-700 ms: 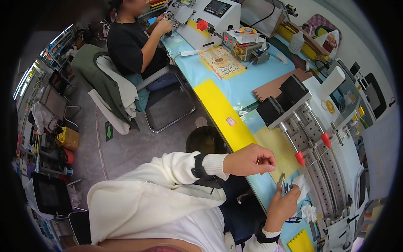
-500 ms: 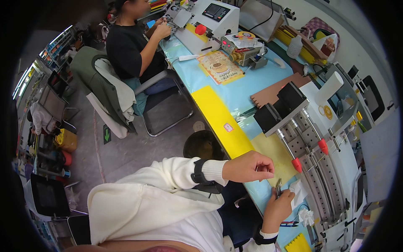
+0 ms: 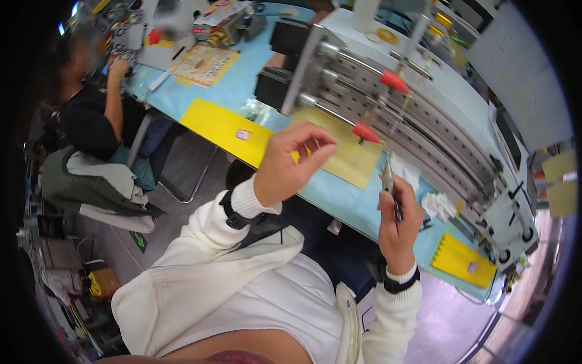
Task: The person uses pliers to strip and cut thin wires, then threads them through a fixture on a benchtop machine. The person repeats this cycle multiple times, handling small wire segments and placing them into the device.
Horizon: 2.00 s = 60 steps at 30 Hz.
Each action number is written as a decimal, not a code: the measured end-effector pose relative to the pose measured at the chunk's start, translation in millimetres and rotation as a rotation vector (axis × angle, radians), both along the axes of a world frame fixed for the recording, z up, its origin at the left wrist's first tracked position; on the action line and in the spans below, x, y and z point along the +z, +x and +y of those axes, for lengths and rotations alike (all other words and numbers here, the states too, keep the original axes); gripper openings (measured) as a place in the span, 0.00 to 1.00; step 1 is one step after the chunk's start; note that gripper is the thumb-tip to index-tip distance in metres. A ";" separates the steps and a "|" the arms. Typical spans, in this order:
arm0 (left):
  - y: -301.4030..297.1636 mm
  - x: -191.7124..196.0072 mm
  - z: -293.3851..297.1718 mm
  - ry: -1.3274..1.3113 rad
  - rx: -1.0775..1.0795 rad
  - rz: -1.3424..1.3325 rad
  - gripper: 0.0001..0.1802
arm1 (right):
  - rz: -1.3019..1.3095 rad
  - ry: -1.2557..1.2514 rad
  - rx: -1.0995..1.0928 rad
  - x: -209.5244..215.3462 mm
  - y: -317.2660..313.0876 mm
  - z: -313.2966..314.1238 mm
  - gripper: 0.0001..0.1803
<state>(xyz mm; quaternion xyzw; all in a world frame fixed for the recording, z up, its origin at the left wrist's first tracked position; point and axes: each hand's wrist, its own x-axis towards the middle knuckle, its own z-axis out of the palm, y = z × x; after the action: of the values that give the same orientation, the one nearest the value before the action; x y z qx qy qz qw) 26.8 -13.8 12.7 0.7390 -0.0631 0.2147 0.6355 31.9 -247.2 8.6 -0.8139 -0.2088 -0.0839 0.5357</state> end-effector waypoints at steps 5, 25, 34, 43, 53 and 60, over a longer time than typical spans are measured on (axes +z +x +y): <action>11.2 12.7 -13.5 0.288 0.189 -0.130 0.11 | 0.008 0.116 -0.058 6.0 8.0 3.3 0.16; 20.4 -34.2 -44.2 0.208 -0.226 -0.325 0.06 | 0.213 0.447 -0.227 -15.0 33.3 32.5 0.20; 18.3 -32.8 -59.0 -0.234 -0.333 0.056 0.04 | 0.251 0.487 -0.243 -10.0 30.3 40.3 0.16; 18.9 -11.0 -64.3 0.195 0.001 -0.006 0.07 | 0.392 0.473 -0.121 -13.3 27.6 36.8 0.09; 28.3 -9.4 -66.2 0.299 0.127 -0.042 0.05 | 0.285 0.203 -0.121 -11.1 1.0 28.6 0.12; 18.9 -13.0 -59.0 0.189 0.131 -0.021 0.05 | 0.365 0.041 -0.089 -2.7 -0.7 15.3 0.22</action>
<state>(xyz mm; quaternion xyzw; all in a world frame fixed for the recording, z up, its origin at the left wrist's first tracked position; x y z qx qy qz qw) 45.7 -72.8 -0.3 0.7957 -0.0413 0.2567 0.5471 31.2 -232.0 5.9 -0.8131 -0.0702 0.0372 0.5767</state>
